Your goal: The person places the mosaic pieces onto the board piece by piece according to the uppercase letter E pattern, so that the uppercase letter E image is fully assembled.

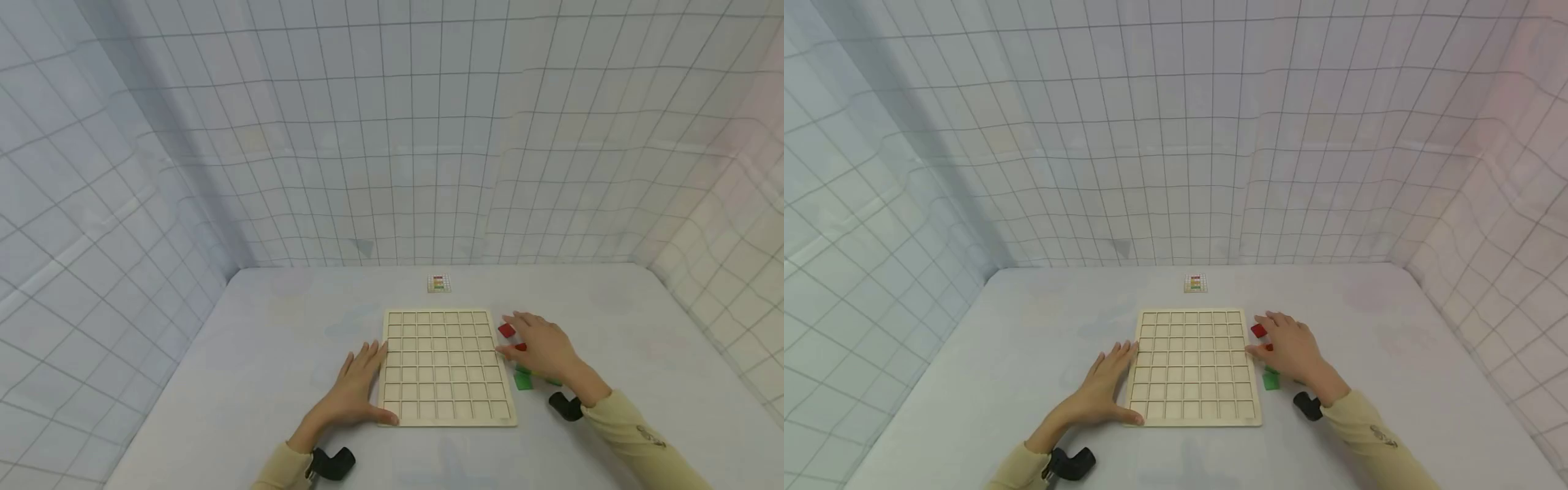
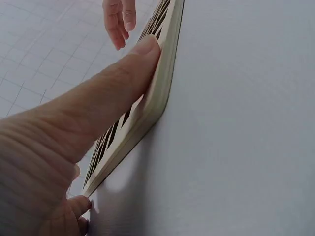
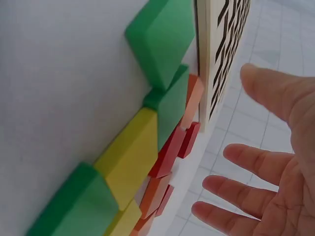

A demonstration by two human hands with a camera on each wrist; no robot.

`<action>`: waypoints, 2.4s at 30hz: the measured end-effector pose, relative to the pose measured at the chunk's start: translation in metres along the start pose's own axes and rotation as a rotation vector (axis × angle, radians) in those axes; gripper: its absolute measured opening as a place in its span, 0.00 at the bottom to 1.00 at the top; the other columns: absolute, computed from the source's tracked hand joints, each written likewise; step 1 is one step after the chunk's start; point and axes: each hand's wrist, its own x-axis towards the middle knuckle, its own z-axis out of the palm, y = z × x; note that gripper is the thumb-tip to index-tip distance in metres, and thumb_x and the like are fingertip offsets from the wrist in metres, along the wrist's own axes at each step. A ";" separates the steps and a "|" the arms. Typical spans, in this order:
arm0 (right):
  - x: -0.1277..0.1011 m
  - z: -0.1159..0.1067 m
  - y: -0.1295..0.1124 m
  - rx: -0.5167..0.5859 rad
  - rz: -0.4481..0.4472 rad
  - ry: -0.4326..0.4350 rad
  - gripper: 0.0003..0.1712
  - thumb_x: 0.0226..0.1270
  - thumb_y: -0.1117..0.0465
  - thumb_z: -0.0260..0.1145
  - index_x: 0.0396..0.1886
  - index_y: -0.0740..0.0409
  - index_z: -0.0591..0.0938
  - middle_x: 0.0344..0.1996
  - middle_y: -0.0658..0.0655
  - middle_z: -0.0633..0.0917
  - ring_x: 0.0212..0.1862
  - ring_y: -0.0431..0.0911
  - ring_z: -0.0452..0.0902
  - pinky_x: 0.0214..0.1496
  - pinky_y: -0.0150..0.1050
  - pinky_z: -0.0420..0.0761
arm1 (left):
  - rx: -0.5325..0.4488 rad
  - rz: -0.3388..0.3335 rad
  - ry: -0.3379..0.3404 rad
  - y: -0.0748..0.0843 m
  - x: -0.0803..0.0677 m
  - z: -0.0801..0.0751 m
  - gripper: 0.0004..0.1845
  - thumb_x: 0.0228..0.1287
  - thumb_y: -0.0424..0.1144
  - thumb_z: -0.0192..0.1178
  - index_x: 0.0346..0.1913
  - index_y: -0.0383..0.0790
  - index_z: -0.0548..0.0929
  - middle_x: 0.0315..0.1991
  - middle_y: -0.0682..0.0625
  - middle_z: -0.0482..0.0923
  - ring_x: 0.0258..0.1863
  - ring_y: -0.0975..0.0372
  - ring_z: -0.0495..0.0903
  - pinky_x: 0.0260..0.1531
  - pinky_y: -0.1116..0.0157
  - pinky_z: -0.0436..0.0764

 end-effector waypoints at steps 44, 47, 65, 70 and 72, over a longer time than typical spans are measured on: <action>0.033 0.003 0.014 0.113 0.043 -0.103 0.14 0.57 0.65 0.71 0.44 0.61 0.85 0.39 0.58 0.79 0.38 0.51 0.69 0.36 0.45 0.77 | 0.339 0.042 0.102 -0.009 -0.006 0.014 0.63 0.39 0.82 0.53 0.76 0.49 0.51 0.75 0.49 0.43 0.73 0.56 0.40 0.69 0.52 0.40; 0.035 0.002 0.013 0.113 0.040 -0.100 0.13 0.56 0.65 0.71 0.43 0.61 0.85 0.38 0.57 0.79 0.37 0.50 0.68 0.34 0.43 0.76 | 0.336 0.037 0.097 -0.008 -0.006 0.013 0.63 0.39 0.81 0.54 0.75 0.48 0.52 0.75 0.49 0.44 0.73 0.56 0.40 0.69 0.52 0.40; 0.040 -0.002 0.014 0.187 0.087 -0.113 0.10 0.52 0.64 0.74 0.31 0.55 0.80 0.28 0.52 0.77 0.32 0.48 0.69 0.30 0.41 0.74 | 0.348 0.058 0.106 -0.010 -0.006 0.017 0.62 0.40 0.82 0.51 0.76 0.49 0.50 0.75 0.49 0.43 0.73 0.55 0.40 0.69 0.50 0.41; 0.036 -0.005 0.014 0.242 0.090 -0.121 0.10 0.54 0.65 0.71 0.28 0.54 0.76 0.21 0.49 0.75 0.23 0.45 0.67 0.24 0.37 0.68 | 0.344 0.056 0.102 -0.010 -0.003 0.019 0.62 0.40 0.83 0.50 0.76 0.51 0.49 0.76 0.51 0.41 0.73 0.57 0.39 0.69 0.52 0.38; 0.037 -0.006 0.012 0.248 0.075 -0.105 0.10 0.55 0.66 0.70 0.28 0.54 0.76 0.20 0.48 0.75 0.21 0.43 0.67 0.23 0.36 0.68 | 0.343 0.056 0.108 -0.009 -0.004 0.019 0.62 0.40 0.83 0.50 0.76 0.51 0.49 0.75 0.51 0.42 0.73 0.57 0.39 0.69 0.52 0.38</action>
